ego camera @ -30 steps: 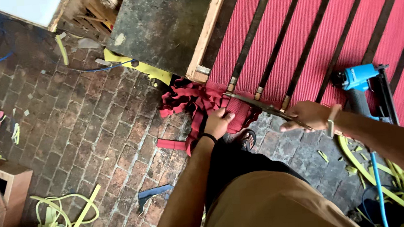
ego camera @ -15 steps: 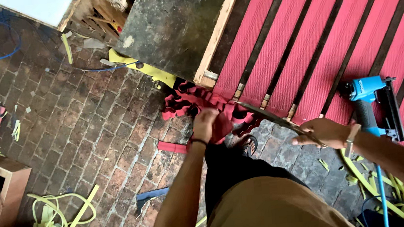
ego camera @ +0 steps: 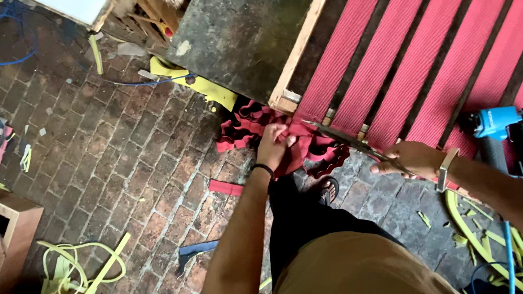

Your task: The person weaves red elastic webbing straps across a wooden chair frame, staples the straps to the frame using a pneumatic nail gun, cuts off excess webbing with shears, and tucks the cut ends under the woven straps. They then move to a white table and handle small metal fasteners.

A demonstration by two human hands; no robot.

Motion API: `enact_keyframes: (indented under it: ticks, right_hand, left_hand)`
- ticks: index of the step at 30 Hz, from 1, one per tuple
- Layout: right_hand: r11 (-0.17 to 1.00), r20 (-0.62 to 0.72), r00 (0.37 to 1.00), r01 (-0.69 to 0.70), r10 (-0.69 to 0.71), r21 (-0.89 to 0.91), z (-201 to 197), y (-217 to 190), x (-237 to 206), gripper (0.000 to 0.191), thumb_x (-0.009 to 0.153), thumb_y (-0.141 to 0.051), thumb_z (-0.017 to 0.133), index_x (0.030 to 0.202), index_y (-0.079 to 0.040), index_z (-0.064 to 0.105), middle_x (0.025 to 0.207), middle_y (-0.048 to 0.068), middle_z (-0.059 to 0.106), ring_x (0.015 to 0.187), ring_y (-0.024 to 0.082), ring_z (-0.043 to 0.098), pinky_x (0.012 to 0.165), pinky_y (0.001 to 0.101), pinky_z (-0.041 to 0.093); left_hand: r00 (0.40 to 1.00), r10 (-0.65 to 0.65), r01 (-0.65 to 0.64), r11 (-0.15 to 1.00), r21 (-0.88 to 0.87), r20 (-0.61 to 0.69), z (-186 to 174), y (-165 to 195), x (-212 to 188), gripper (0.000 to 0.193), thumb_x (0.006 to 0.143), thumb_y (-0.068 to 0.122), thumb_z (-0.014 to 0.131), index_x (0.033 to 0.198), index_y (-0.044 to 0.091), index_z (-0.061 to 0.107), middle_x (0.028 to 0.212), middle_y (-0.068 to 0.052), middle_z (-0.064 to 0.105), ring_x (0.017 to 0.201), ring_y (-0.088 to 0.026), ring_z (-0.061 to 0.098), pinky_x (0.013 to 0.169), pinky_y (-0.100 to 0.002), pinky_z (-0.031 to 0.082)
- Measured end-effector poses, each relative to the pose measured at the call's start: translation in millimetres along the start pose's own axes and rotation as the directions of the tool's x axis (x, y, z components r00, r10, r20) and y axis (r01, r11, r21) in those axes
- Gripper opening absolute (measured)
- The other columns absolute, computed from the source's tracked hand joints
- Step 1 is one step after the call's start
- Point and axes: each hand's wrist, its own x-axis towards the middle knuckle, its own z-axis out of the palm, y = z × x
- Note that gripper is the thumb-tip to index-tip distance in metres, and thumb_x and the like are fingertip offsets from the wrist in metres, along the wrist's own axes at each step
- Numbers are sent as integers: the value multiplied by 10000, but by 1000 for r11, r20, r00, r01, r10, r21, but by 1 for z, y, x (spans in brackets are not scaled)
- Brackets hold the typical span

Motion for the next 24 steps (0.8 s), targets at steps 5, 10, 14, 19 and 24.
enact_keyframes:
  ticks: [5, 10, 14, 19, 24]
  right_hand:
    - [1000, 0, 1000, -5, 5, -30, -1, 4, 4, 498, 801, -610, 717, 994, -157, 790, 562, 23, 557, 490, 142, 547, 471, 328, 434]
    - [1000, 18, 1000, 3, -3, -11, -3, 0, 10, 548, 811, -617, 736, 1030, -115, 752, 596, 21, 592, 509, 133, 580, 482, 331, 474]
    - [999, 8, 1000, 14, -14, 34, -2, -17, 25, 520, 789, -592, 749, 1012, -124, 775, 609, 3, 620, 517, 127, 573, 489, 342, 469]
    - [999, 11, 999, 34, -34, -33, -2, -21, 21, 549, 789, -585, 762, 863, -43, 791, 551, 30, 590, 470, 142, 564, 483, 354, 456]
    - [995, 66, 993, 99, -99, 6, -8, -31, 21, 468, 811, -552, 727, 798, -87, 776, 534, -4, 589, 455, 127, 566, 469, 331, 470]
  left_hand:
    - [994, -107, 111, 977, 183, -35, 19, 23, 11, 613, 799, 221, 856, 1277, 111, 489, 1188, -107, 678, 1134, -223, 652, 955, -345, 532]
    - [988, -145, 100, 856, 507, 49, 8, 36, 0, 397, 947, 337, 808, 1009, 4, 602, 1026, -197, 662, 974, -337, 637, 858, -429, 513]
    - [980, -182, 151, 943, 295, 79, -6, 38, -10, 358, 915, 314, 746, 1032, 13, 592, 994, -196, 667, 949, -356, 667, 848, -446, 513]
    - [976, -215, 171, 850, 499, 33, -4, 43, -14, 391, 925, 350, 722, 1156, 46, 637, 1115, -185, 719, 1059, -364, 676, 908, -442, 511]
    - [979, -200, 188, 847, 496, -30, 1, 43, -14, 464, 899, 375, 718, 1270, 106, 644, 1213, -163, 716, 1136, -353, 669, 953, -442, 512]
